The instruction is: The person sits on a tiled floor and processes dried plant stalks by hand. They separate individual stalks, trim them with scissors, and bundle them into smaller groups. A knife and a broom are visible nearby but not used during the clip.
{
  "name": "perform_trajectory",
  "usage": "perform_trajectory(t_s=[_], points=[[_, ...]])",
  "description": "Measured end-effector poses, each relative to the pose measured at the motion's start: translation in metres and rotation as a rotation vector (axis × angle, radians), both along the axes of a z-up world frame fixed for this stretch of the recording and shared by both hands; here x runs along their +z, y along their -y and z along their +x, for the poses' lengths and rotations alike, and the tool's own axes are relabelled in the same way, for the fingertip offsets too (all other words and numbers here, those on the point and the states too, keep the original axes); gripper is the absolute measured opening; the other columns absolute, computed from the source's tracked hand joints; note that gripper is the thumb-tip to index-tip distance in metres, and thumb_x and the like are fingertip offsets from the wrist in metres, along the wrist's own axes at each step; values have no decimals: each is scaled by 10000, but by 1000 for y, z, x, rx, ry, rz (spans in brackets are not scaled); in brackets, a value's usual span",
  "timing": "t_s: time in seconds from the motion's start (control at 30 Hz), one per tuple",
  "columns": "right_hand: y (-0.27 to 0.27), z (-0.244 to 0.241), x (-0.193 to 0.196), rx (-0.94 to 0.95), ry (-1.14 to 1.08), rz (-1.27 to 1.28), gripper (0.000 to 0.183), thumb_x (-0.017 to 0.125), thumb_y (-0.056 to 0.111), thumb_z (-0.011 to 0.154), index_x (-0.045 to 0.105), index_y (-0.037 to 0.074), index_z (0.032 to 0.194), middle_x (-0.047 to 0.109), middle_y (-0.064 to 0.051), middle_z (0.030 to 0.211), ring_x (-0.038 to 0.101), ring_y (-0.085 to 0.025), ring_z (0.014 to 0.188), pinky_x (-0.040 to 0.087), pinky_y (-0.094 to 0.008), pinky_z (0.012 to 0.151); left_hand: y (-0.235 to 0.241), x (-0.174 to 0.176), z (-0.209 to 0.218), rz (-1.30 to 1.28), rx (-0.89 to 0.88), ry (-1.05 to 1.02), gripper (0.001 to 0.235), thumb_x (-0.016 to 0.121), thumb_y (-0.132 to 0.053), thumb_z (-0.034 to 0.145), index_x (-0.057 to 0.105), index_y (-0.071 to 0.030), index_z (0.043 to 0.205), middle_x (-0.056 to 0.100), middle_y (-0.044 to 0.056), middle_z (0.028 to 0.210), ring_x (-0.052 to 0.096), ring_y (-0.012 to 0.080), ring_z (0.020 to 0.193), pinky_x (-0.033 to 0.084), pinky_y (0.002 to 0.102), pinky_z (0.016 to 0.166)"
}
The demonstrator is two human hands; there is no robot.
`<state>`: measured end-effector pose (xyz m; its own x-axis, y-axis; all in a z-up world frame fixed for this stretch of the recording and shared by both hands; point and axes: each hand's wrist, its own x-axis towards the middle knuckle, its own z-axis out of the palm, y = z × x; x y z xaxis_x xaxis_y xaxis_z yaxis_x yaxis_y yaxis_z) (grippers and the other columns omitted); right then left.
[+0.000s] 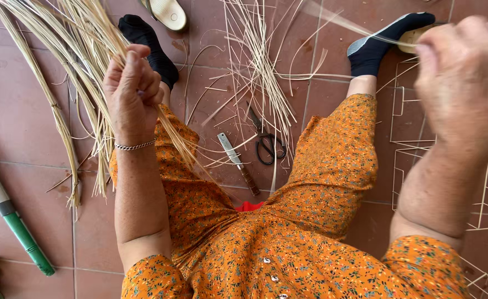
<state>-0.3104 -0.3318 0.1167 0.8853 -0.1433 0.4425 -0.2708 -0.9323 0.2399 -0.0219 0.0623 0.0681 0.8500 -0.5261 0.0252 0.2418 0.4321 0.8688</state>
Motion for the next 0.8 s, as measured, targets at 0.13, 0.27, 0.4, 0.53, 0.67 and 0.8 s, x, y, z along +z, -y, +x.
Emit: perform_trajectory(t_s=[0.13, 0.27, 0.4, 0.53, 0.67, 0.8], points=[[7, -11, 17, 32, -28, -7, 45, 791, 154, 933, 758, 167, 960, 657, -6, 937, 552, -210, 1002, 302, -503, 1137, 12, 5, -6, 6, -52, -26, 197, 599, -222, 1135, 679, -46, 1173, 378, -49, 709, 298, 51, 578, 222, 220, 487], [16, 0, 16, 73, -38, 34, 44, 806, 151, 953, 768, 172, 952, 661, -8, 932, 561, -215, 1021, 269, -551, 1187, 26, 10, -8, -35, -121, -62, 195, 606, -223, 1110, 677, -43, 1131, 387, -46, 692, 304, 49, 547, 226, 214, 465], [13, 14, -22, 137, -64, 155, 61, 821, 148, 973, 777, 178, 943, 666, -11, 928, 571, -219, 1040, 236, -598, 1237, 19, 12, -14, -51, -120, -53, 218, 589, -246, 1132, 674, -46, 1145, 382, -46, 712, 300, 48, 568, 224, 215, 487], [-3, 41, -65, 159, 1, 346, 47, 809, 139, 968, 783, 171, 990, 679, -9, 976, 573, -233, 1072, 251, -593, 1243, 6, 31, -17, -81, -44, -5, 255, 573, -270, 1147, 681, -39, 1137, 390, -30, 719, 295, 55, 572, 218, 229, 486], [-39, 61, -87, 180, 90, 272, 317, 823, 130, 860, 779, 155, 1172, 654, -90, 1290, 539, -304, 1283, 271, -597, 1178, -7, 53, -27, -127, -27, 98, 266, 555, -284, 1164, 673, -53, 1109, 370, -29, 680, 278, 45, 537, 203, 212, 449], [-113, 70, -90, 309, -73, 848, 594, 805, 293, 943, 573, 119, 1462, 547, -132, 1489, 417, -314, 1434, 297, -531, 1260, -12, 56, -29, -178, -3, 120, 244, 545, -220, 1194, 602, -77, 1005, 346, 2, 696, 265, 89, 558, 209, 254, 476]])
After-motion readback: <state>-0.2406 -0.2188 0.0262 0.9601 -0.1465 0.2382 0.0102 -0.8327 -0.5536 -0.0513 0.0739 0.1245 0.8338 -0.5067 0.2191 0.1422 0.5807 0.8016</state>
